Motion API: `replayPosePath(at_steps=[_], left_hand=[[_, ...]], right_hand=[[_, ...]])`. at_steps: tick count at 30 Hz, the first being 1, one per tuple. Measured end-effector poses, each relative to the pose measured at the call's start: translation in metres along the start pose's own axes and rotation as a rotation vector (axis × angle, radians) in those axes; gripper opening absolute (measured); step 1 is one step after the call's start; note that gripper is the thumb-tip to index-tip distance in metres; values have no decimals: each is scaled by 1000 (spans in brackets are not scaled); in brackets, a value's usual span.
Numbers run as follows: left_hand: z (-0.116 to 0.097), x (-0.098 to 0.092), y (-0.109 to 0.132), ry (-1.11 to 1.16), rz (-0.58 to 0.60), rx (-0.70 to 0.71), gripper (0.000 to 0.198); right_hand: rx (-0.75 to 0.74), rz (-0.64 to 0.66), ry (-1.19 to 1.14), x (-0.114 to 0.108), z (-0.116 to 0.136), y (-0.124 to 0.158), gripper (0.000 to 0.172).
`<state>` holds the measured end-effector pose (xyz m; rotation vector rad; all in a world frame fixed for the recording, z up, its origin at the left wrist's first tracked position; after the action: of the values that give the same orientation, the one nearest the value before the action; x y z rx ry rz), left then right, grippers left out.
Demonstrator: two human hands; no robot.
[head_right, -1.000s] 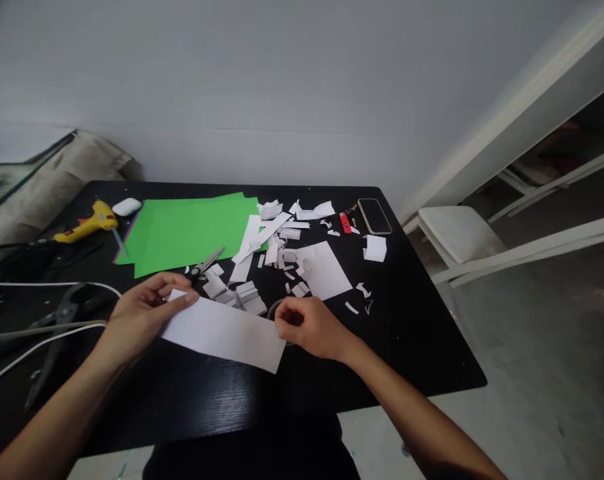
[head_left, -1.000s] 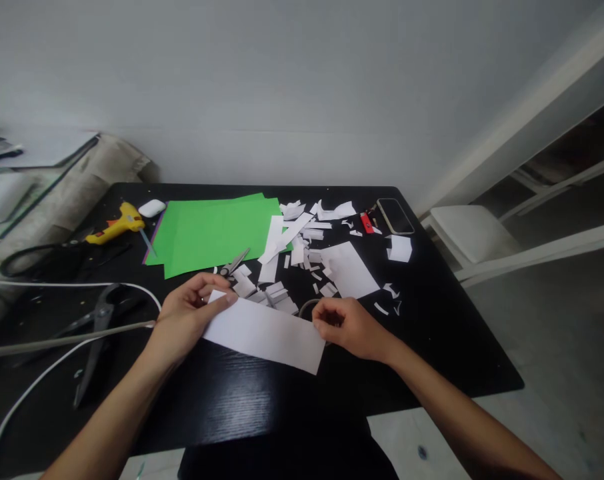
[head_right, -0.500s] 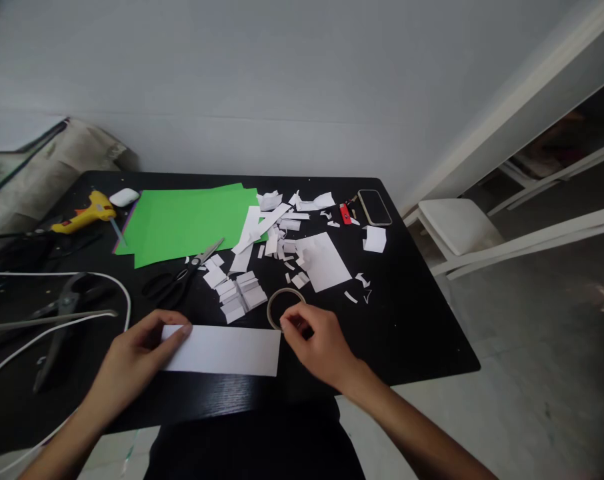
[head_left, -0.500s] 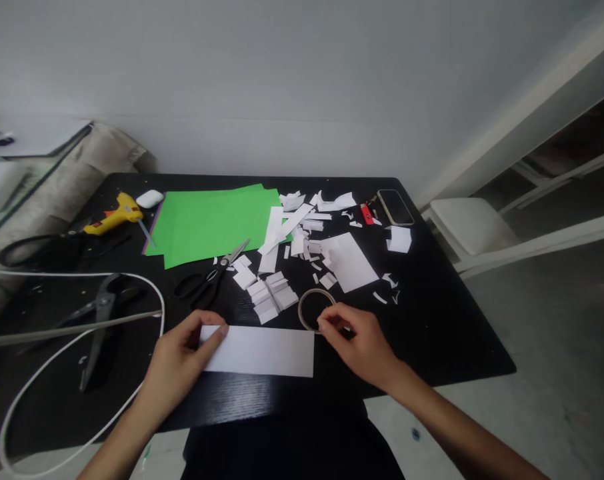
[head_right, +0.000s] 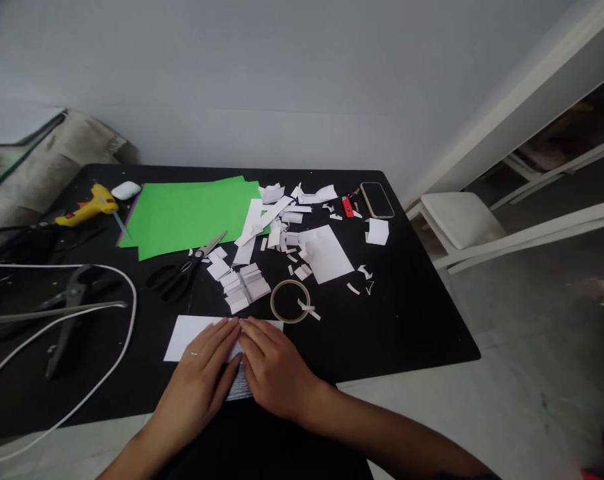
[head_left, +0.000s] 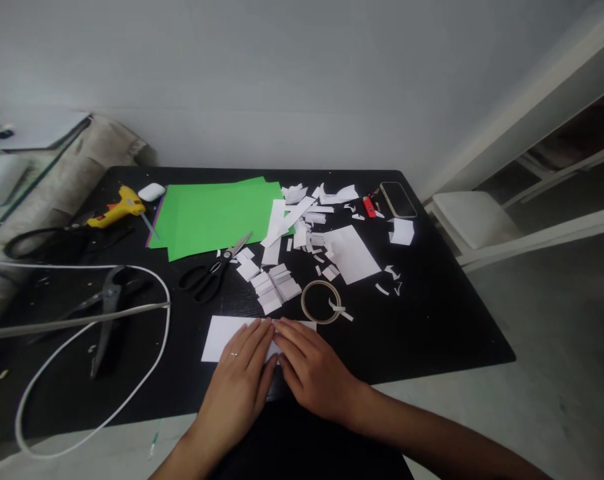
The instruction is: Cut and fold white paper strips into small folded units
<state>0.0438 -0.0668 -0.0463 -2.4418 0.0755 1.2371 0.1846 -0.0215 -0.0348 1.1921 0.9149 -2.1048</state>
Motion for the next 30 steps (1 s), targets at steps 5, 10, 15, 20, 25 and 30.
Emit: replayPosePath(at_steps=[5,10,15,20,25,30], left_hand=[[4,-4,0,9,44,-38,47],[7,-8,3,-32,62,-53,46],[10,-12,4,-103,79,-57,50],[8,-9,3,-193,75,-94,50],[11,-10,5,-243,56,-114,52],[27,-28,14,-285,41,-102,52]], right_hand=[[17,-6,24,0,-1,5,41],[63,-32,37,-1,-4,9,38],[71,-60,35,-2,-5,9,35],[72,-60,16,-1,-7,9,38],[56,-65,21,-2,-7,10,39],[57,-71,23,-5,-8,8,35]])
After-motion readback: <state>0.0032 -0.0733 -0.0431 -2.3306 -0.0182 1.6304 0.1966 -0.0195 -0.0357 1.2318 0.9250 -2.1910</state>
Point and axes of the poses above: each hand's wrist, its own y-axis away from the middle knuckle, its own x-axis out of the palm, z = x × y, the point moved 5 cm from there along -y, towards the middle knuckle, and after that the axes turned 11 degrees about y, right-handed, at the moved point
